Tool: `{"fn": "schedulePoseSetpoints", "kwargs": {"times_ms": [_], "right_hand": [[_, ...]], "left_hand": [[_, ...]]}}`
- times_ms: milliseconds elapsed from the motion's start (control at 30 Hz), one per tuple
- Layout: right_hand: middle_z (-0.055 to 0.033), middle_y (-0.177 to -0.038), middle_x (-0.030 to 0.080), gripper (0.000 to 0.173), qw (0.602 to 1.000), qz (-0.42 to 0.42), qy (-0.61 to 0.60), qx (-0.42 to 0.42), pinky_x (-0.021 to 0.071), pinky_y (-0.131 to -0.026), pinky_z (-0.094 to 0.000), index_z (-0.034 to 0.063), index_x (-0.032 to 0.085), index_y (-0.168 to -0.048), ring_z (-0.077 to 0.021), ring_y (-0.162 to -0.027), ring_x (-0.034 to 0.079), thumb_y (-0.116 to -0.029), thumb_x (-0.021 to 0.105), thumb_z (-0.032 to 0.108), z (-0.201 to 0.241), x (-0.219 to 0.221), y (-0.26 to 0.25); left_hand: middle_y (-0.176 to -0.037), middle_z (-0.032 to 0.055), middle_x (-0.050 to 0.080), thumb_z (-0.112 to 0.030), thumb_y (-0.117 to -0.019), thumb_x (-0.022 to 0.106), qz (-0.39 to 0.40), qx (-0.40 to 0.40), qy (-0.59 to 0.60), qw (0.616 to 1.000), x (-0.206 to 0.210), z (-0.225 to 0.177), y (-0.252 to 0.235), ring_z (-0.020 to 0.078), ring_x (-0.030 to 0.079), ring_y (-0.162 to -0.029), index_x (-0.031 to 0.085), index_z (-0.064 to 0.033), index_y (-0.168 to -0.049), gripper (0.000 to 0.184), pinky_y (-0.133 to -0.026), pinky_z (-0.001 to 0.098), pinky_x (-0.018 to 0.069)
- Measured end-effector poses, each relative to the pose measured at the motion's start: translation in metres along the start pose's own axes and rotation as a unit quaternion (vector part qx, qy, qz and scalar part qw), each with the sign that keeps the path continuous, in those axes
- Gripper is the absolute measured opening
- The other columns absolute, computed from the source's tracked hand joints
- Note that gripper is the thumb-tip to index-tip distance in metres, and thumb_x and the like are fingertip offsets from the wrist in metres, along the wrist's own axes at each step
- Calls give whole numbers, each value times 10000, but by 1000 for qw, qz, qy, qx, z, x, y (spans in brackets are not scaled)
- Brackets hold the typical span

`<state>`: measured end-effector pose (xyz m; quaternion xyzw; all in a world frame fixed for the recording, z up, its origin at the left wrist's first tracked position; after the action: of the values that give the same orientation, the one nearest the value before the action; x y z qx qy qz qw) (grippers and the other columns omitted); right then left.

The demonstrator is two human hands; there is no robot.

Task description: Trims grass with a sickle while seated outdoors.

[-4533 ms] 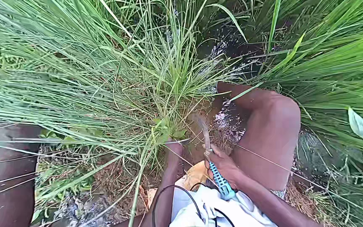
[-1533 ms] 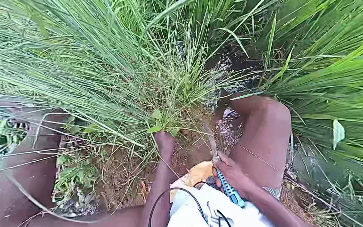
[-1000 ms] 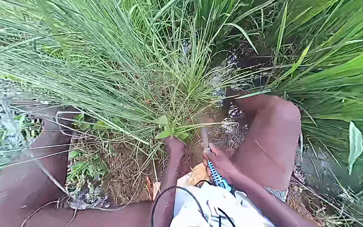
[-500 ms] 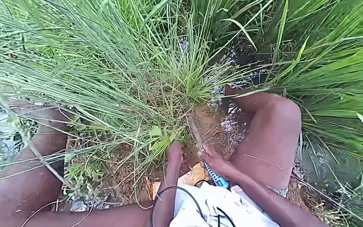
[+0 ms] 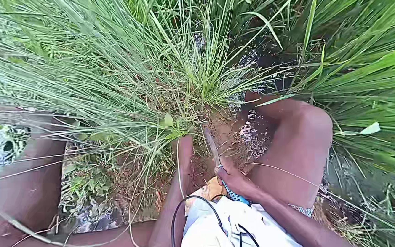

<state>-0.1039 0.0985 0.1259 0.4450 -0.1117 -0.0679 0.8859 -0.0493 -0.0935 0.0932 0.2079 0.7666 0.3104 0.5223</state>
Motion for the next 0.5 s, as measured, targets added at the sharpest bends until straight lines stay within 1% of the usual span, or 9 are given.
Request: {"fn": "schedulePoseSetpoints", "kwargs": {"times_ms": [67,100,167,200,233,300,333,400,500], "right_hand": [[-29,-772,525,415,1000,-3,28,-8,535,-579,-320,60,356,-1461,-137,-576,563,-1115,375,287,-2,1,-1],[-32,-771,525,408,999,-2,38,-11,534,-581,-327,56,363,-1450,-144,-579,565,-1113,376,285,-3,1,-2],[-31,-762,520,389,998,2,55,-13,533,-574,-327,55,376,-1422,-144,-571,562,-1112,377,290,-3,2,-3],[-33,-760,520,396,998,2,60,-11,533,-578,-332,49,379,-1425,-147,-570,562,-1110,381,289,-5,2,-3],[-36,-762,524,402,998,4,66,-8,537,-582,-336,48,377,-1430,-150,-571,566,-1109,382,291,-5,2,-4],[-43,-777,532,407,998,8,64,-3,544,-590,-340,53,371,-1440,-156,-578,574,-1111,377,293,-3,2,-6],[-39,-777,533,401,999,5,54,-6,543,-582,-332,55,377,-1437,-150,-573,571,-1109,379,286,-2,2,-5],[-28,-784,550,397,1000,-8,18,-14,539,-557,-294,51,388,-1443,-126,-562,571,-1110,384,267,1,-2,-3],[-26,-785,556,351,999,-18,-39,-3,537,-531,-270,56,397,-1414,-115,-556,576,-1119,374,244,9,-3,2]], "left_hand": [[-1322,332,601,-480,-1002,622,-30,37,39,998,3,2,-18,482,552,-1284,581,86,-1335,658,-1089,645,397],[-1275,328,627,-497,-984,643,-40,46,40,997,4,2,-25,482,579,-1247,602,85,-1307,667,-1068,645,419],[-1199,301,666,-495,-978,655,-40,33,33,998,1,1,-33,445,618,-1193,635,84,-1244,638,-1042,601,452],[-1182,300,668,-441,-993,650,-32,19,32,999,1,2,-35,433,630,-1168,621,96,-1245,595,-1023,586,466],[-1183,305,661,-352,-999,651,-31,13,41,999,1,2,-38,430,636,-1156,571,107,-1299,554,-1013,582,478],[-1222,312,635,-229,-980,653,-39,31,61,997,1,6,-45,428,631,-1170,402,93,-1452,624,-1017,582,482],[-1237,316,628,-206,-968,668,-51,54,71,995,2,9,-49,432,629,-1171,387,85,-1469,644,-1017,593,480],[-1327,312,588,-166,-948,681,-67,92,81,990,7,13,-54,431,597,-1234,337,57,-1516,700,-1053,596,462],[-1363,318,558,-130,-934,696,-57,92,77,991,5,19,-46,422,586,-1255,307,76,-1517,731,-1061,566,464]]}}
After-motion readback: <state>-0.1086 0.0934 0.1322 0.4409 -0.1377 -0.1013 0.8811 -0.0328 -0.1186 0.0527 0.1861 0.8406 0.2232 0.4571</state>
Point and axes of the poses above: each hand's wrist, its own y-axis away from the middle knuckle, its own x-axis out of the palm, z = x × y, the point moved 5 cm from there along -y, towards the middle knuckle
